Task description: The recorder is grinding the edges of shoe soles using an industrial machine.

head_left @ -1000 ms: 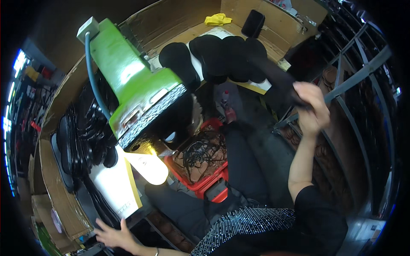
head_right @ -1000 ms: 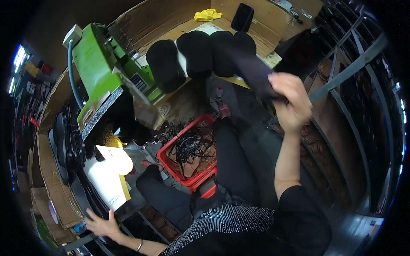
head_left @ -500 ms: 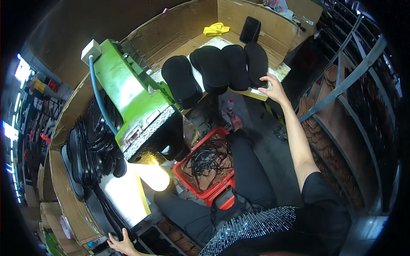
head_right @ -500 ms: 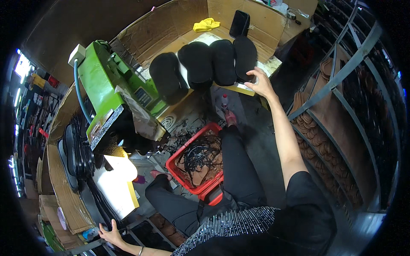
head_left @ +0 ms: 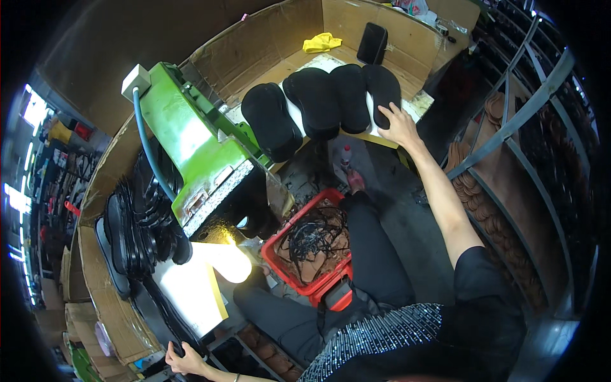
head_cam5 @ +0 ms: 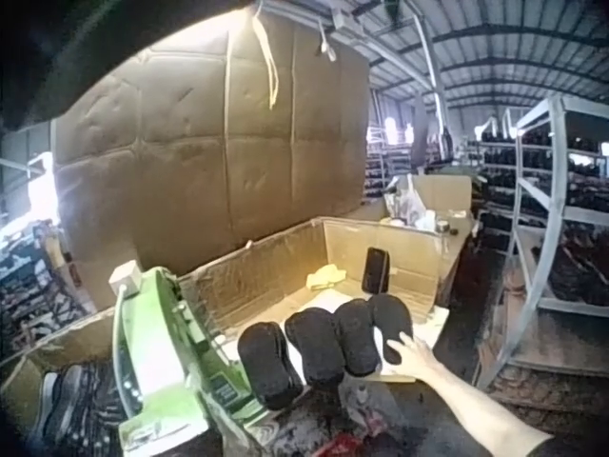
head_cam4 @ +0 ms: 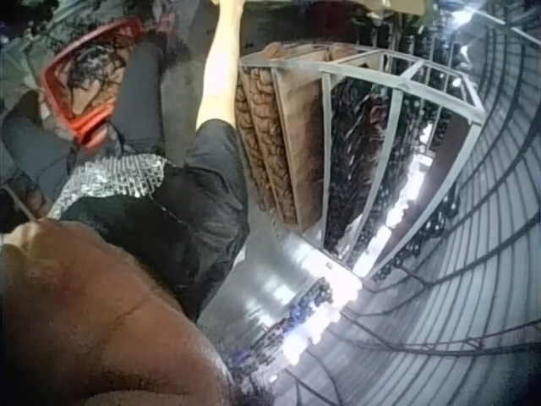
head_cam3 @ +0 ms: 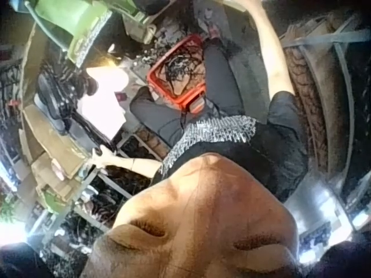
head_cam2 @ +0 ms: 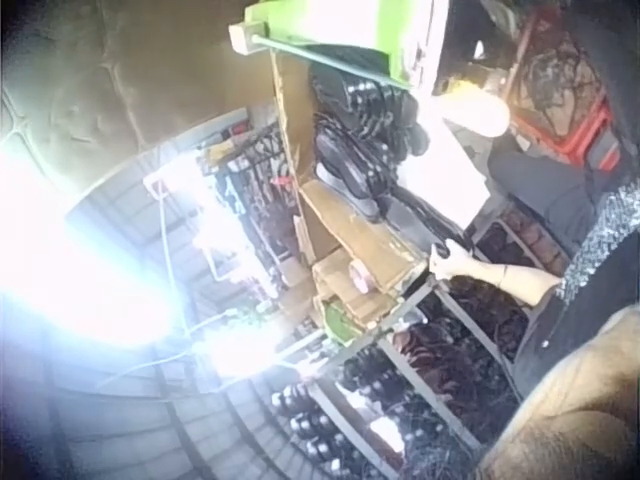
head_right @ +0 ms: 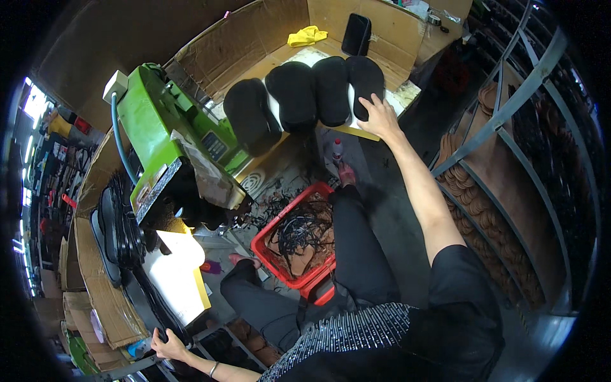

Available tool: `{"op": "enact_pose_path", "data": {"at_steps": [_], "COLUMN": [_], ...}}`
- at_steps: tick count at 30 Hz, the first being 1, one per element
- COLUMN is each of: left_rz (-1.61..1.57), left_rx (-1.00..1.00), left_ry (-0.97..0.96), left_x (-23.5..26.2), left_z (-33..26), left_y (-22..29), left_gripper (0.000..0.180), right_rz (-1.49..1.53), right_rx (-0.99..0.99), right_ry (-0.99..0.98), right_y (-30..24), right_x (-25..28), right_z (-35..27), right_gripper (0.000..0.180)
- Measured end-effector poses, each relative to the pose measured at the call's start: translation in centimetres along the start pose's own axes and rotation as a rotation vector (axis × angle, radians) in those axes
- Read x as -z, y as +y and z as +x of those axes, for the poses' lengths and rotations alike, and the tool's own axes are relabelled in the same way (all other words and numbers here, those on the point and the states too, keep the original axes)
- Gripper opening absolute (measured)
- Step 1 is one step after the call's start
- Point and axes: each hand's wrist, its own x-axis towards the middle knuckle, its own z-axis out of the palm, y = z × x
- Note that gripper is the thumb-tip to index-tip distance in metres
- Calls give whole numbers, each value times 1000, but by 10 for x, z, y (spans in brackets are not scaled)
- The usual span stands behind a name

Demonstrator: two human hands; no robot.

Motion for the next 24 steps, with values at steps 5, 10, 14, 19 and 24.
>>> {"op": "enact_pose_path", "data": {"at_steps": [5,10,14,19,24], "left_rz": [-139,-40,-93,-329,-422], "left_rx": [-141,-230,45,-37,-117], "left_ry": [189,292,55,94,150], "left_x": [-8,-2,-3,20,34], "left_z": [-2,1,0,-1,-2], "left_y": [-33,7,15,-17,-1], "left_gripper": [34,33,42,33,30], "right_rz": [67,124,48,96,261], "right_rx": [180,175,158,163,302], "right_ry": [99,-42,86,387,331], "right_y": [3,-18,24,-16,-89], "right_x": [-2,27,-2,-20,-8], "right_z": [-20,-27,-39,-78,-135], "right_gripper": [59,61,68,58,48]}}
